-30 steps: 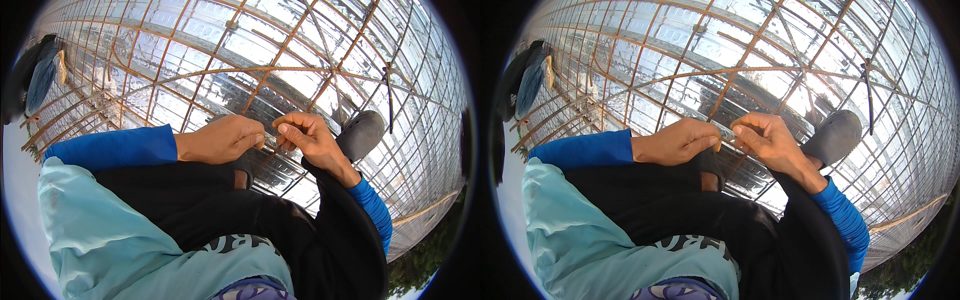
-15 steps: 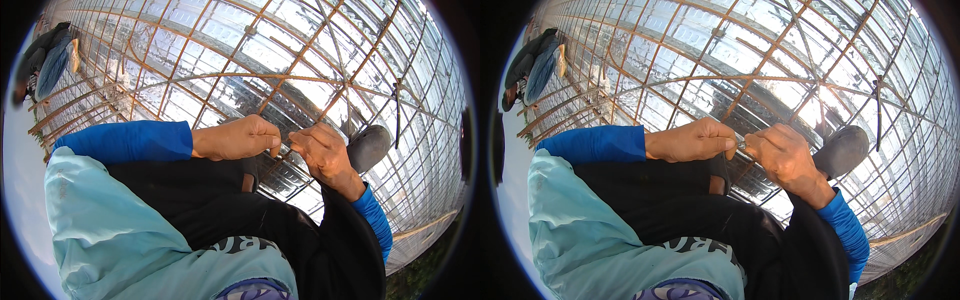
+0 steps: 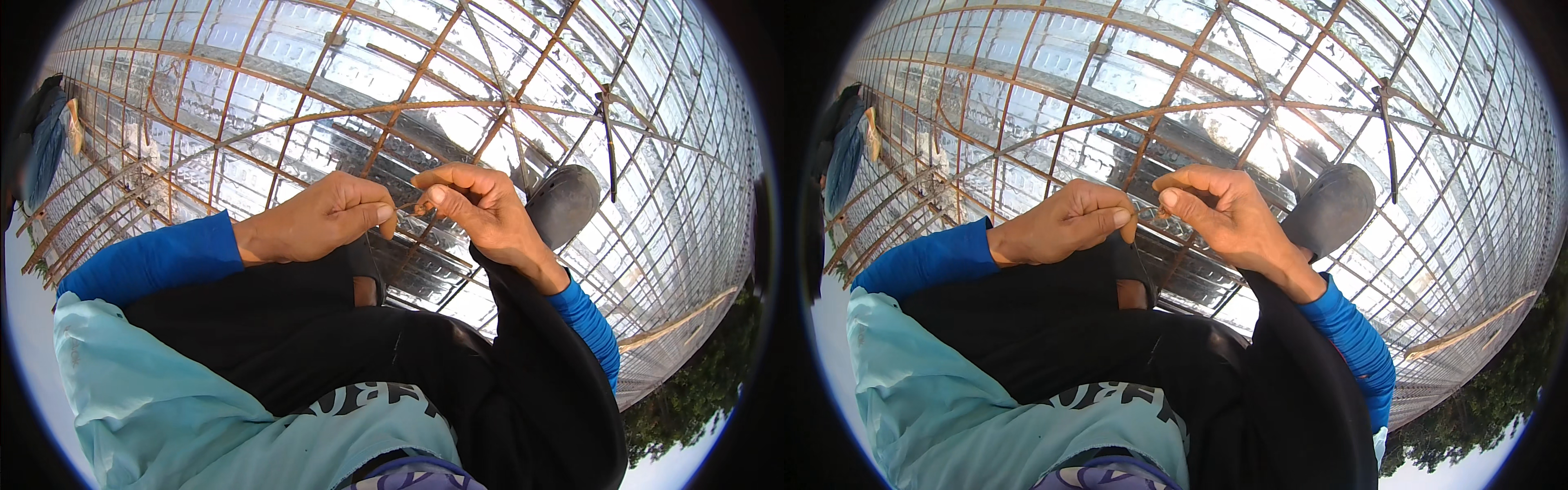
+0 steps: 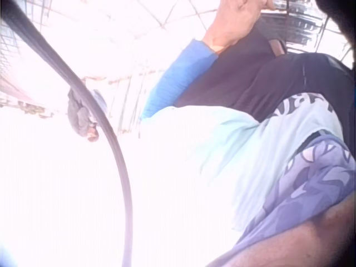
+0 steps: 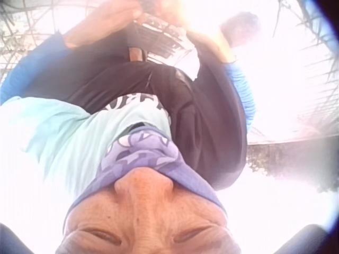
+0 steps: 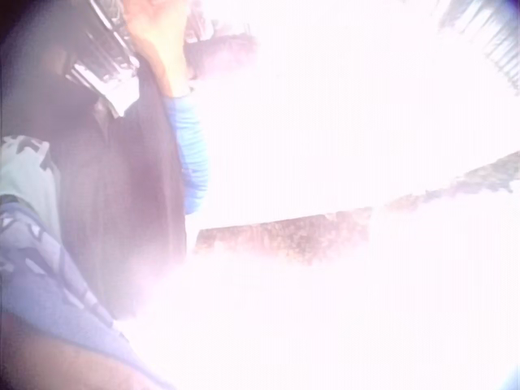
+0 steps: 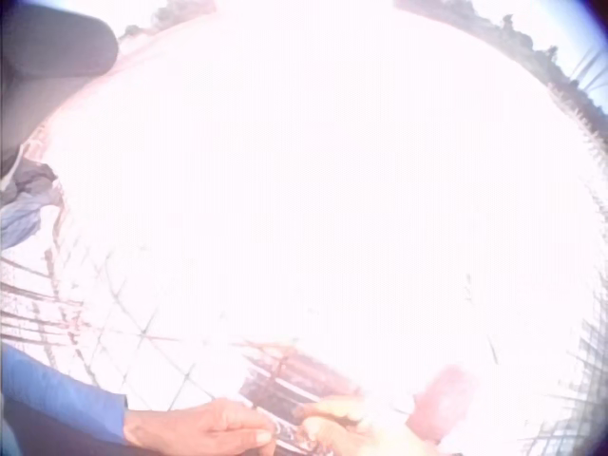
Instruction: The person uses pliers to twist and secure metal ties at intersections of a metal scaffolding grid. They repeatedly position the ties, twist them with the pliers, and move to the next joint to continue securing the structure.
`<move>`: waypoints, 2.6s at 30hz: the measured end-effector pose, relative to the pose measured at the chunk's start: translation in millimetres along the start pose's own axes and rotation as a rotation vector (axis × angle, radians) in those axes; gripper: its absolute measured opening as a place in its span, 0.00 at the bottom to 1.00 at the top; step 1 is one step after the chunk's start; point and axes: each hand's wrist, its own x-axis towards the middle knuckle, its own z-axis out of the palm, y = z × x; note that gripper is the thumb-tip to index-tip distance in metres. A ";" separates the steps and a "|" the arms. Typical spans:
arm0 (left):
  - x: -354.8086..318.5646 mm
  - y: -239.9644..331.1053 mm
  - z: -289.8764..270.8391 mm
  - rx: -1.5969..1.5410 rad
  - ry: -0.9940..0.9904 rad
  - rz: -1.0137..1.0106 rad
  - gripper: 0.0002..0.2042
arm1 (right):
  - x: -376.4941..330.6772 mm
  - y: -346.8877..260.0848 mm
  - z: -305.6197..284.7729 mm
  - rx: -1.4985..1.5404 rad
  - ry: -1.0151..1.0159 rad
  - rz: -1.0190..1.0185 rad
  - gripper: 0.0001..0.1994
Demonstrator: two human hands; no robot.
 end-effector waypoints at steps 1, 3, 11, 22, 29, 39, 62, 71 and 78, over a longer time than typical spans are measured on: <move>0.9 -1.6 0.4 -0.008 -0.002 -0.004 0.16 | -2.5 -0.2 2.1 -0.147 0.051 -0.099 0.23; 1.2 -2.8 1.7 -0.071 0.009 -0.024 0.16 | -2.7 -5.0 -1.7 -0.545 0.076 -0.286 0.36; 7.0 -0.3 6.1 -0.330 -0.041 -0.126 0.17 | 3.6 7.2 9.3 -0.160 0.083 -0.179 0.27; 3.9 3.7 4.6 -0.229 -0.036 -0.150 0.16 | 0.5 -14.7 7.5 -0.671 -0.059 -0.285 0.23; 7.2 4.0 -1.2 -0.424 0.006 -0.168 0.16 | -2.2 -15.7 2.6 -0.944 0.154 -0.599 0.29; 5.6 15.0 -1.8 -0.491 -0.025 -0.109 0.16 | 6.3 -14.9 11.0 -1.189 0.344 -0.751 0.19; 18.2 26.5 -11.9 0.264 0.047 0.184 0.15 | 2.5 -12.4 8.6 -0.986 0.319 -0.486 0.06; 28.7 40.1 -21.0 1.026 0.071 0.455 0.04 | -3.8 -12.4 -4.1 -0.275 0.112 -0.036 0.19; 40.6 38.3 -15.6 0.776 0.070 0.412 0.07 | -16.9 -9.6 -7.3 -0.734 0.268 -0.346 0.20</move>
